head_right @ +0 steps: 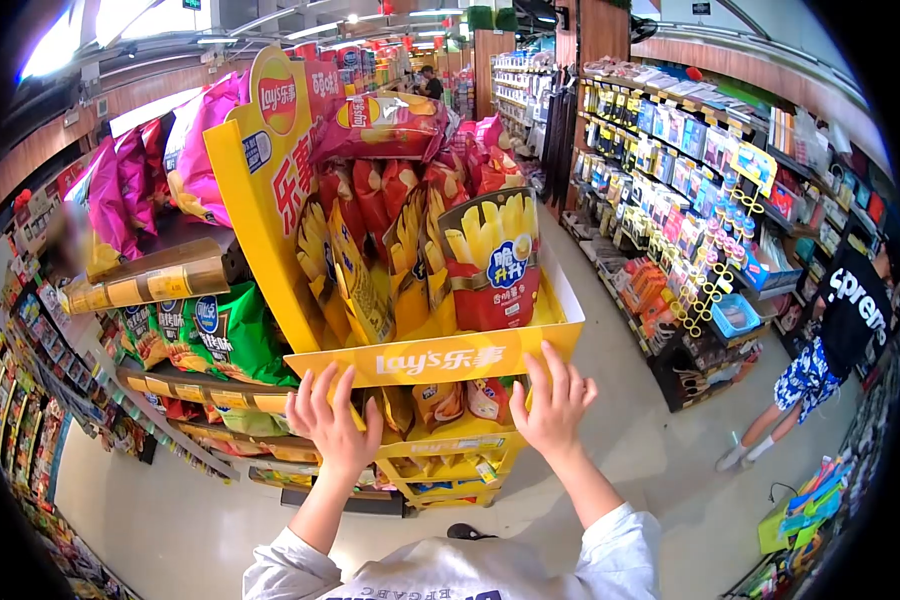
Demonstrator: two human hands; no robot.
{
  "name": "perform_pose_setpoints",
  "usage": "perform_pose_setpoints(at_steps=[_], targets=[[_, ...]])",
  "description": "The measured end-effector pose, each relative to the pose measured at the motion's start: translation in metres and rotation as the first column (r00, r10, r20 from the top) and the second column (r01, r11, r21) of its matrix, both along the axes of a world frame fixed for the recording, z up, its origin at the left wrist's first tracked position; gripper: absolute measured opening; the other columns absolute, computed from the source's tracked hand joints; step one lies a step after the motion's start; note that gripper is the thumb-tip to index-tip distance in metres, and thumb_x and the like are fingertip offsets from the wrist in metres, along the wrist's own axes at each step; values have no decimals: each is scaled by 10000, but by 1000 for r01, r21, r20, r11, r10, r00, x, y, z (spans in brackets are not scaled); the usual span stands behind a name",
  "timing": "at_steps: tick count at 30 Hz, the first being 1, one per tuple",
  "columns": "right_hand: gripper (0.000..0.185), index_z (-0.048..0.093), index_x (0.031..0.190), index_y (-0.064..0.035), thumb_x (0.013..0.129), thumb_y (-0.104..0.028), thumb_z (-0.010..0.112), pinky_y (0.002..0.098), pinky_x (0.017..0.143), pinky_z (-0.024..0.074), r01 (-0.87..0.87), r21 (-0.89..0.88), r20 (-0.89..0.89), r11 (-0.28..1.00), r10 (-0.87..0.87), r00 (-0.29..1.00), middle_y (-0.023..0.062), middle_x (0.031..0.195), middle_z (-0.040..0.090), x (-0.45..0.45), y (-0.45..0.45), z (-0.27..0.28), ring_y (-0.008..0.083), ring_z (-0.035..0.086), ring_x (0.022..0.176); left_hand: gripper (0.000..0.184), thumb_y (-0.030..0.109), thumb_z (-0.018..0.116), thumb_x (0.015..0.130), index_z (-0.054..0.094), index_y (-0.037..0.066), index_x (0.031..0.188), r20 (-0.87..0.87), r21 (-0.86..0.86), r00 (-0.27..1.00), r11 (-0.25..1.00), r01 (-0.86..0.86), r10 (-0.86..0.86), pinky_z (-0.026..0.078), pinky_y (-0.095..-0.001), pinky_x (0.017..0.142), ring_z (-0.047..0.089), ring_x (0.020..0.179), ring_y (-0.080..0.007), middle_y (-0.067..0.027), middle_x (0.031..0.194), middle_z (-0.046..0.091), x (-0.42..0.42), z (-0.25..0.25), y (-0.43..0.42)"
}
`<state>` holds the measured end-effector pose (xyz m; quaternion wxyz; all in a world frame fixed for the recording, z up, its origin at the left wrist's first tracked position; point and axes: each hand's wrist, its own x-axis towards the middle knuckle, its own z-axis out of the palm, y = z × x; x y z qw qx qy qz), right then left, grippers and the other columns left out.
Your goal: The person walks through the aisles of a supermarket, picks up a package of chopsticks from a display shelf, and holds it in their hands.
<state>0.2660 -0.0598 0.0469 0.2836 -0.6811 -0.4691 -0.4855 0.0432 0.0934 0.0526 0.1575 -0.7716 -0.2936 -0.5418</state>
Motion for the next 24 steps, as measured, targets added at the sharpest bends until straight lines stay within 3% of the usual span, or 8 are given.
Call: perform_pose_setpoints(at_steps=[6, 10, 14, 16, 18, 20, 22, 24], targets=[[459, 524, 1232, -96, 800, -235, 593, 444, 922, 254, 62, -36, 53, 997, -60, 997, 95, 1344, 474, 1, 1, -5, 265, 416, 1097, 457, 203, 633, 740, 575, 156, 1190, -130, -19, 988, 996, -92, 88, 74, -521, 1065, 293, 1287, -358, -126, 1331, 416, 4, -3, 3], [457, 540, 1229, -107, 792, -234, 591, 435, 903, 260, 97, -21, 56, 995, -96, 994, 81, 1344, 480, 2, 2, -10, 257, 415, 1076, 470, 212, 625, 715, 569, 150, 1177, 64, 74, 998, 997, 13, -18, 62, -547, 1063, 282, 1288, -371, -161, 1347, 395, 6, -26, 14], [474, 542, 1251, -130, 790, -233, 588, 424, 884, 267, 101, -18, 47, 995, -100, 994, 74, 1351, 479, -3, 0, -15, 256, 420, 1052, 515, 166, 630, 726, 494, 83, 1216, -30, 21, 998, 999, -50, 51, 70, -528, 1067, 324, 1264, -371, -145, 1261, 435, 9, -21, 5], [477, 546, 1264, -149, 796, -236, 580, 428, 881, 272, 9, 59, 23, 998, -11, 1000, 86, 1363, 465, 1, 2, -17, 263, 421, 1055, 487, 187, 630, 719, 525, 85, 1184, 24, 50, 995, 994, 98, -100, 96, -521, 1056, 339, 1225, -346, -132, 1249, 431, 7, -23, 10], [474, 501, 1251, -93, 803, -221, 588, 455, 902, 272, 65, -88, -16, 994, -66, 998, 129, 1358, 451, -4, -2, -12, 287, 424, 1071, 548, 205, 638, 707, 470, 76, 1213, -192, -9, 981, 999, -33, 30, 121, -517, 1040, 337, 1208, -354, -154, 1251, 421, 6, -14, 3], [482, 493, 1253, -90, 799, -220, 592, 456, 902, 275, 108, -90, 23, 990, -106, 994, 130, 1350, 455, -6, -6, -17, 289, 426, 1068, 565, 206, 637, 704, 453, 68, 1220, -43, 46, 999, 999, 26, -24, 130, -517, 1033, 332, 1207, -359, -166, 1248, 418, 6, -23, 6], [477, 536, 1239, -125, 780, -237, 601, 439, 885, 278, -128, 103, -24, 986, 131, 991, 107, 1351, 465, 2, -3, -29, 260, 428, 1063, 578, 207, 635, 696, 440, 49, 1217, 174, 211, 971, 969, 128, -166, 149, -524, 1013, 323, 1207, -377, -192, 1242, 406, 8, -33, 12], [510, 521, 1258, -120, 768, -238, 606, 450, 890, 281, -128, 71, -43, 989, 131, 990, 123, 1369, 448, -2, -5, -24, 273, 423, 1075, 550, 219, 639, 702, 462, 65, 1199, 45, 46, 994, 995, 93, -95, 130, -533, 1024, 321, 1218, -378, -180, 1250, 403, 5, -24, 3]])
